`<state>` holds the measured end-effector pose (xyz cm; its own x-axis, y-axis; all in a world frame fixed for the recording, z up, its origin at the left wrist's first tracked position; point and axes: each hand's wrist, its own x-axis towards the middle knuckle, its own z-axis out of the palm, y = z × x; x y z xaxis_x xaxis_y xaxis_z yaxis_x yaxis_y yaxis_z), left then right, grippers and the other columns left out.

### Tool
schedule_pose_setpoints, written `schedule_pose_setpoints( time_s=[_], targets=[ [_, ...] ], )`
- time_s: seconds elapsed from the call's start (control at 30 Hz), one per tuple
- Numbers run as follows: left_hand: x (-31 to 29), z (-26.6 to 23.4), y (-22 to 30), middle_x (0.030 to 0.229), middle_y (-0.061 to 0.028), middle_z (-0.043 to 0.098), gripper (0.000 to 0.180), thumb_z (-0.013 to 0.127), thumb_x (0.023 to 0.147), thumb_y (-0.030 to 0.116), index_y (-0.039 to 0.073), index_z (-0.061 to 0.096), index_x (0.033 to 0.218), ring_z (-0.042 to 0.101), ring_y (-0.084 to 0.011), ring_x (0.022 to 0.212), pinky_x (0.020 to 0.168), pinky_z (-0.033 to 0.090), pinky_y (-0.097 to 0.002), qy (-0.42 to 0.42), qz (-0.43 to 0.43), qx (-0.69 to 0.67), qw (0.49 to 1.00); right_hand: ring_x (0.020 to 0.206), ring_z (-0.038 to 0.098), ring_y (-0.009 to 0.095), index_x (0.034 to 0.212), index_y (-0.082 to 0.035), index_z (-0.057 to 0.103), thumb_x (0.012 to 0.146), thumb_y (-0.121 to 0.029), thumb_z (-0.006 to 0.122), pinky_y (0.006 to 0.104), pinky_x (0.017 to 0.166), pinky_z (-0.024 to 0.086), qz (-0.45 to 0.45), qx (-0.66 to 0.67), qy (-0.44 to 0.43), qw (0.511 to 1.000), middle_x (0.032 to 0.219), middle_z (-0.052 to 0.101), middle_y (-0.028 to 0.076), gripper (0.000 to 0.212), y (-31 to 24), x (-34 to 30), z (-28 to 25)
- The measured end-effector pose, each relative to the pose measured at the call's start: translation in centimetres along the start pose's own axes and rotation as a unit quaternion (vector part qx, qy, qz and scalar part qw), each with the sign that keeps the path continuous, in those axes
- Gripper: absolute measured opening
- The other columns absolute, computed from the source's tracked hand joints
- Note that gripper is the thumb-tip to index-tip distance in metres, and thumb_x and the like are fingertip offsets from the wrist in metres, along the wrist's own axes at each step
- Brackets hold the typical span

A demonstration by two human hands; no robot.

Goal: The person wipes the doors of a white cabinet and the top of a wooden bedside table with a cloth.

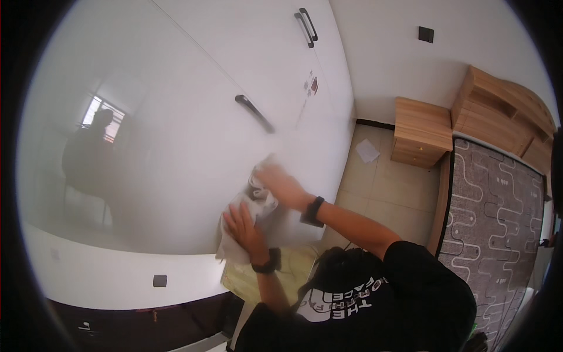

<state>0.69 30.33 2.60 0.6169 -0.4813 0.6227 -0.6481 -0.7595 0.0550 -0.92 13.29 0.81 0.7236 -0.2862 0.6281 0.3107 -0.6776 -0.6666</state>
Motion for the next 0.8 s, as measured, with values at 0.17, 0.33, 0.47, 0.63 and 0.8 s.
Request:
schedule_pose_setpoints(
  time_s=[0.17, 0.33, 0.47, 0.63, 0.8],
  targets=[
    [2.2, -0.1, 1.9, 0.136, -0.013, 0.039, 0.045, 0.043, 0.08, 0.008, 0.008, 0.049, 0.124, 0.027, -0.034, 0.13, 0.105, 0.013, -0.0509, 0.005, 0.039, -0.026, 0.999, 0.107, 0.045, 0.031, 0.118, -0.011, 0.044, 0.072, 0.003, 0.054, 0.0366, 0.08, 0.047, -0.004, -0.009, 0.033, 0.999, 0.116, 0.042, 0.012, 0.048, 0.9, 1.2, -1.8],
    [3.3, 0.7, 2.7, 0.134, -0.013, 0.042, 0.046, 0.042, 0.077, 0.007, 0.004, 0.049, 0.122, 0.026, -0.0344, 0.131, 0.106, 0.009, -0.0501, 0.044, 0.016, -0.072, 0.996, 0.106, 0.046, 0.031, 0.116, -0.011, 0.046, 0.071, 0.002, 0.057, 0.0358, 0.078, 0.047, -0.002, 0.021, 0.057, 0.998, 0.114, 0.044, 0.013, 0.048, -0.5, 4.1, -4.8],
    [2.0, 3.2, 2.9, 0.128, -0.0139, 0.047, 0.044, 0.046, 0.076, 0.004, 0.001, 0.049, 0.12, 0.031, -0.0359, 0.126, 0.105, 0.017, -0.0492, 0.033, 0.053, -0.127, 0.99, 0.106, 0.046, 0.031, 0.117, -0.01, 0.045, 0.07, 0.002, 0.057, 0.0354, 0.078, 0.047, -0.02, -0.023, 0.025, 0.999, 0.114, 0.045, 0.012, 0.049, 2.4, 3.1, -3.8],
    [0.2, 5.9, 3.4, 0.122, -0.0148, 0.05, 0.05, 0.056, 0.067, -0.009, -0.001, 0.049, 0.117, 0.039, -0.0365, 0.12, 0.101, 0.029, -0.0455, -0.033, 0.102, -0.153, 0.982, 0.107, 0.044, 0.031, 0.117, -0.01, 0.045, 0.068, 0.005, 0.057, 0.0351, 0.082, 0.045, 0.06, -0.015, -0.061, 0.996, 0.114, 0.044, 0.012, 0.053, 6.9, 1.1, -1.9],
    [0.3, 10.8, 4.5, 0.119, -0.0137, 0.053, 0.049, 0.056, 0.068, -0.009, -0.001, 0.05, 0.116, 0.043, -0.0343, 0.116, 0.1, 0.031, -0.0439, 0.004, 0.105, -0.241, 0.965, 0.108, 0.044, 0.031, 0.116, -0.009, 0.045, 0.07, 0.005, 0.054, 0.0344, 0.086, 0.043, 0.057, -0.038, -0.043, 0.997, 0.115, 0.043, 0.013, 0.049, 9.3, 1.7, -3.9]
  ],
)
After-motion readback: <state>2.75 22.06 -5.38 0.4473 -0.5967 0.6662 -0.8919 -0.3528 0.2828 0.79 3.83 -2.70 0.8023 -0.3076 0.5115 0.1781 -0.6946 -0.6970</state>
